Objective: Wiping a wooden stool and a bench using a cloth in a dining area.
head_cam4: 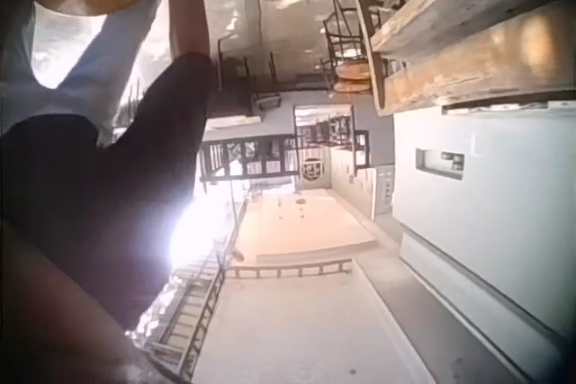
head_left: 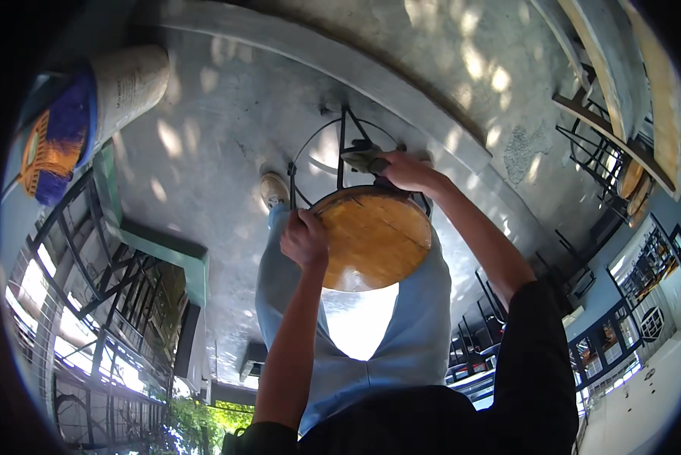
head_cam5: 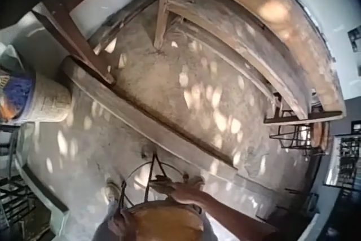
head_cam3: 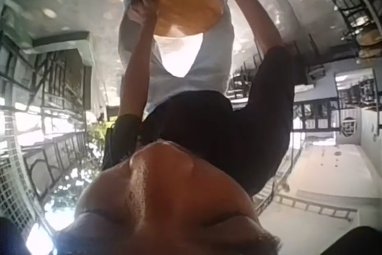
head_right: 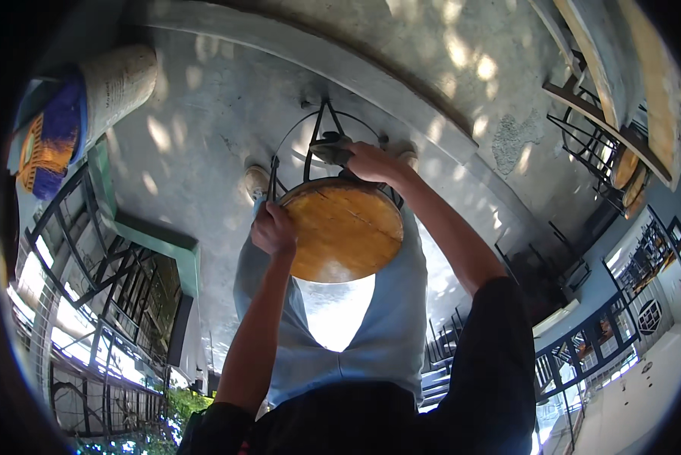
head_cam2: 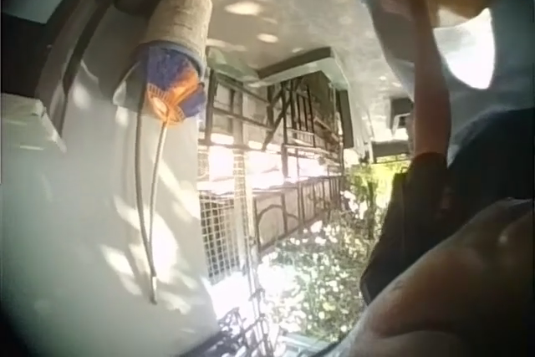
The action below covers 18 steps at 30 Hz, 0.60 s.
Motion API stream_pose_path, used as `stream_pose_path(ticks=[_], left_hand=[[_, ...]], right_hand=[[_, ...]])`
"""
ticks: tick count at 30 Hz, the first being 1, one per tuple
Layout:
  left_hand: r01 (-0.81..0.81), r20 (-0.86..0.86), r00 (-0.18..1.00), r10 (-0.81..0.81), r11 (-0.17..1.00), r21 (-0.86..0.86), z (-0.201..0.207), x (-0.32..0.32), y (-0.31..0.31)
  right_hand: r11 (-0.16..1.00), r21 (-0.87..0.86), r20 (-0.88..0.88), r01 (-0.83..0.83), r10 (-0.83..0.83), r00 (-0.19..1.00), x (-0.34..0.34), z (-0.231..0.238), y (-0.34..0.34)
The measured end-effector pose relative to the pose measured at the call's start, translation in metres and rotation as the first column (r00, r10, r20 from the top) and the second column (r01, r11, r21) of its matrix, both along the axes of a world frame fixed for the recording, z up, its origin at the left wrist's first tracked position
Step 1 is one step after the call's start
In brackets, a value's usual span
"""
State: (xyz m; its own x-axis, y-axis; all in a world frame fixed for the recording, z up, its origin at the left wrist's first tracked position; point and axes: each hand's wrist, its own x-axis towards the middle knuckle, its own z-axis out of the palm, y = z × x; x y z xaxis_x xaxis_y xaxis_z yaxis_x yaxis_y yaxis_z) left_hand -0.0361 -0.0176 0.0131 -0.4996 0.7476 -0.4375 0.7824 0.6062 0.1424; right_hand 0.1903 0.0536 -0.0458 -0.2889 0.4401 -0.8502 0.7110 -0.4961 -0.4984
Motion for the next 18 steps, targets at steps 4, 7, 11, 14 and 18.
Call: stream_pose_path(ticks=[4, 7, 11, 14, 18], left_hand=[[-0.015, 0.02, 1.0, 0.016, 0.999, -0.046, 0.007, 0.01, 0.01], [-0.028, 0.039, 0.999, 0.033, 0.991, -0.13, 0.016, 0.012, 0.014], [-0.067, 0.397, 0.913, 0.089, 0.995, -0.069, 0.011, -0.023, 0.014], [0.112, 0.459, 0.872, -0.169, 0.983, 0.148, 0.036, -0.026, 0.01], [0.156, 0.871, 0.146, -0.469, 0.88, 0.448, 0.111, -0.041, -0.001]], right_hand=[[0.886, 0.246, 0.043, 0.394, -0.416, 0.908, -0.001, 0.09, -0.011], [0.58, 0.56, -0.098, 0.591, -0.662, 0.743, -0.021, 0.14, -0.047], [0.505, 0.495, -0.156, 0.707, -0.748, 0.645, -0.083, 0.204, -0.085], [0.513, 0.344, -0.175, 0.787, -0.788, 0.59, -0.103, 0.247, -0.117], [0.485, 0.425, -0.079, 0.764, -0.821, 0.566, -0.106, 0.274, -0.151]])
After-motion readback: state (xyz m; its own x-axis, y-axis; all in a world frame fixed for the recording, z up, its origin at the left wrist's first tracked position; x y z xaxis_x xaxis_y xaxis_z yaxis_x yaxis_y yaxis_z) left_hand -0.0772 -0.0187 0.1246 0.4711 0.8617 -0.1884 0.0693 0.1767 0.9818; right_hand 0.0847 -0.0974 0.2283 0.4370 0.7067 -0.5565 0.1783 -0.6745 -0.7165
